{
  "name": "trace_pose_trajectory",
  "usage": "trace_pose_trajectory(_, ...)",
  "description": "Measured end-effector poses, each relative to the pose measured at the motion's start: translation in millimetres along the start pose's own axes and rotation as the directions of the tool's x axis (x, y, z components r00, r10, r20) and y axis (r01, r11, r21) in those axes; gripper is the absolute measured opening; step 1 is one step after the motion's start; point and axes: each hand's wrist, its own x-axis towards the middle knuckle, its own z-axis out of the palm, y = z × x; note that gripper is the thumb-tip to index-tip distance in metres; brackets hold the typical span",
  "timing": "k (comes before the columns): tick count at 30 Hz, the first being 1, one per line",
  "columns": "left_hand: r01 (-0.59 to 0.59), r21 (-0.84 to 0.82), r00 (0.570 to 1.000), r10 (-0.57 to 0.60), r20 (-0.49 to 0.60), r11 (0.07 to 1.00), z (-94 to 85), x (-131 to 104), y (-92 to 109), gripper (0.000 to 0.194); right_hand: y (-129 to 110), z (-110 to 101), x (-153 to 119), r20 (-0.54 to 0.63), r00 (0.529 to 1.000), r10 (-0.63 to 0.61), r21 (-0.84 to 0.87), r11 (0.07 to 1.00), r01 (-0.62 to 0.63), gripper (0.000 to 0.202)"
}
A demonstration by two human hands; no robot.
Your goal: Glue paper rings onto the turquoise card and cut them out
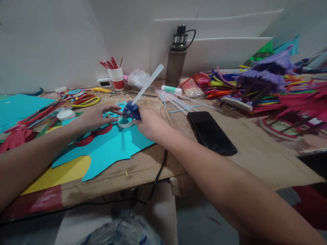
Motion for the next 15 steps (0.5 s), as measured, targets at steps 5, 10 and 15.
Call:
trace_pose_trajectory(5, 0.016, 0.004, 1.0, -0.016, -0.006, 1.0, -0.8, -0.5, 1.8, 0.042, -3.1, 0.5, -1.8, 0.017, 1.0, -0.013, 0.03, 0.999, 0.013, 0.028)
trace_pose_trajectory(10, 0.004, -0.013, 1.0, -0.004, -0.002, 1.0, 0.0, -0.4, 0.0, 0.041, -3.4, 0.3, -2.6, 0.035, 0.999, -0.032, 0.048, 0.998, 0.031, 0.026)
trace_pose_trajectory(15, 0.012, -0.049, 1.0, -0.013, -0.012, 0.999, 0.4, -0.4, 1.3, 0.04, -2.6, -1.2, -2.5, 0.015, 1.0, -0.004, 0.043, 0.999, 0.003, 0.028)
